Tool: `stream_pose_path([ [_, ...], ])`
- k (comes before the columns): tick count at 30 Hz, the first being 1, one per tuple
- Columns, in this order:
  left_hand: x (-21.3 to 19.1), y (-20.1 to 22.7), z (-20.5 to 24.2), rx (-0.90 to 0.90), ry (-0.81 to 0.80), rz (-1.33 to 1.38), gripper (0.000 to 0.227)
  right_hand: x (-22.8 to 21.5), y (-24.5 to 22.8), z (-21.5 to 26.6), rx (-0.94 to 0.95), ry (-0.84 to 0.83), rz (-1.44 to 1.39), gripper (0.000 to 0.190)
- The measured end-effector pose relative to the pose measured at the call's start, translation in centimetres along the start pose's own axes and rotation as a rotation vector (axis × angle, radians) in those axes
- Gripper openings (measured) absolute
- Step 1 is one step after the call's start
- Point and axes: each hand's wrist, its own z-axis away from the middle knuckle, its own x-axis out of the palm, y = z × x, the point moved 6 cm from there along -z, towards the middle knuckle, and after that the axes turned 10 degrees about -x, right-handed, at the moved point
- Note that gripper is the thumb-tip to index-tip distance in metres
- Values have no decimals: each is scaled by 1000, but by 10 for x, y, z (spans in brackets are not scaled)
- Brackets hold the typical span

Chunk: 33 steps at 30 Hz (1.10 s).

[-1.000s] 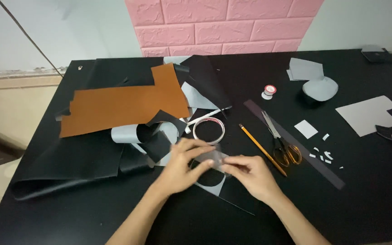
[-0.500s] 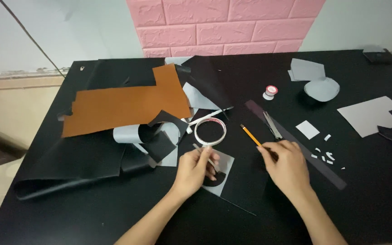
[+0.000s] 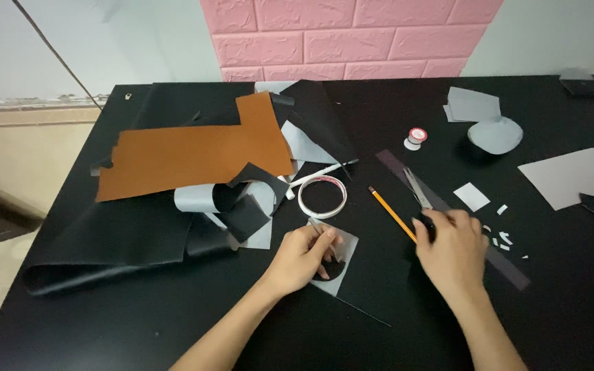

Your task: Cutting leather pieces with scissors and assembling them using double-sided tape on a workbench.

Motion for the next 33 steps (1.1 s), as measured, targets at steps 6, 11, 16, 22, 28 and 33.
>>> stream_pose_path([
  [6, -4, -9, -10, 53, -73, -216, 43, -24, -107, -47, -504, 60, -19, 23],
  [11, -3, 17, 2, 155, -208, -274, 39, -13, -159, -83, -564, -193, -20, 44],
  [16, -7, 10, 7, 487, -300, -337, 43, 42, -156, -118, -523, -391, 100, 66],
  [22, -7, 6, 6, 450, -386, -269, 31, 46, -151, -126, -653, -234, 220, 25],
  [28, -8, 12, 13, 482, -314, -318, 28, 37, -145, -112, -790, -120, 210, 17],
  [33, -13, 15, 17, 524, -201, -312, 43, 4, -122, -96, -669, -99, 25, 22],
])
